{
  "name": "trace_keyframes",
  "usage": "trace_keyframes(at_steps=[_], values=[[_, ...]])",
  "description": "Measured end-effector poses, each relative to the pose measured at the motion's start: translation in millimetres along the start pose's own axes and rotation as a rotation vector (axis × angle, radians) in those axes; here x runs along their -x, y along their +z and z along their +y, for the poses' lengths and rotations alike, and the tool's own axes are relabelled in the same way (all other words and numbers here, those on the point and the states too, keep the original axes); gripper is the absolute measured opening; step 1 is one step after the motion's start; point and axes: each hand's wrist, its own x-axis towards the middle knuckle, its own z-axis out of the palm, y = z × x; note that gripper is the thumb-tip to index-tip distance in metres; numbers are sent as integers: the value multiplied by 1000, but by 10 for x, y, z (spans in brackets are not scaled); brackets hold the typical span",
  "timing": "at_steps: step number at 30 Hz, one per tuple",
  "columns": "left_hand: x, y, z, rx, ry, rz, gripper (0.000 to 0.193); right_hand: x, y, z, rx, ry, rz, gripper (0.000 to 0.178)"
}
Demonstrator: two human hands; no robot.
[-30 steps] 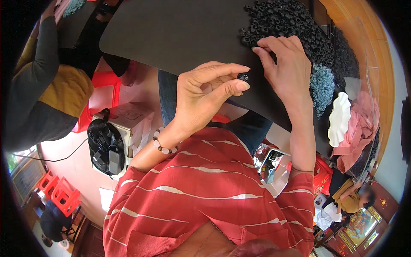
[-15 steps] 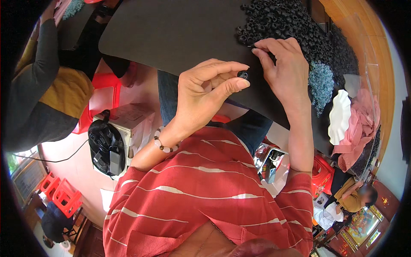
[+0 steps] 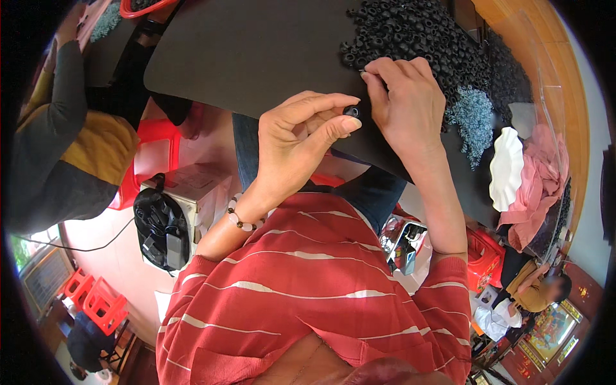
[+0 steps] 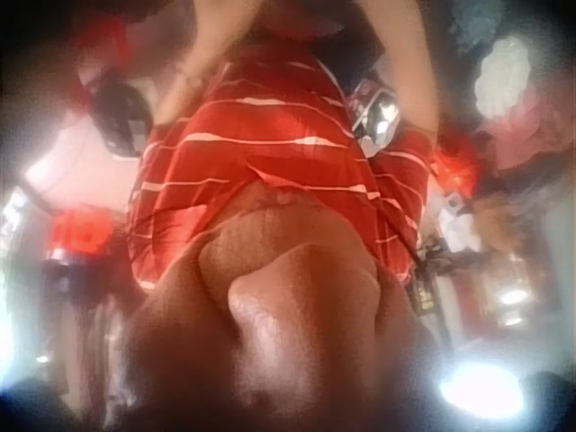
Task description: The person assembles cord locks by picking up small springs and plastic stopper pieces from the table and fitting the springs into the stoppers by hand.
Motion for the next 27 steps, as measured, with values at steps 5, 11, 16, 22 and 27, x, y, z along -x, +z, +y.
trace_keyframes(at_steps=[5, 11, 16, 22, 27], values=[[-2, -3, -38, -5, 8, 32, 22, 12, -20, 1, -16, 15, -2, 9], [-28, -15, -22, -18, 33, -23, 22, 122, -405, 59, -838, 441, -242, 17], [-35, 90, 4, 69, 60, -59, 23, 285, -541, 47, -1554, 584, -324, 11], [-25, 120, 9, -12, 137, -122, 25, 362, -557, 82, -1633, 602, -352, 11], [-17, 86, 7, -57, 137, -175, 25, 392, -535, 95, -1614, 606, -368, 10]])
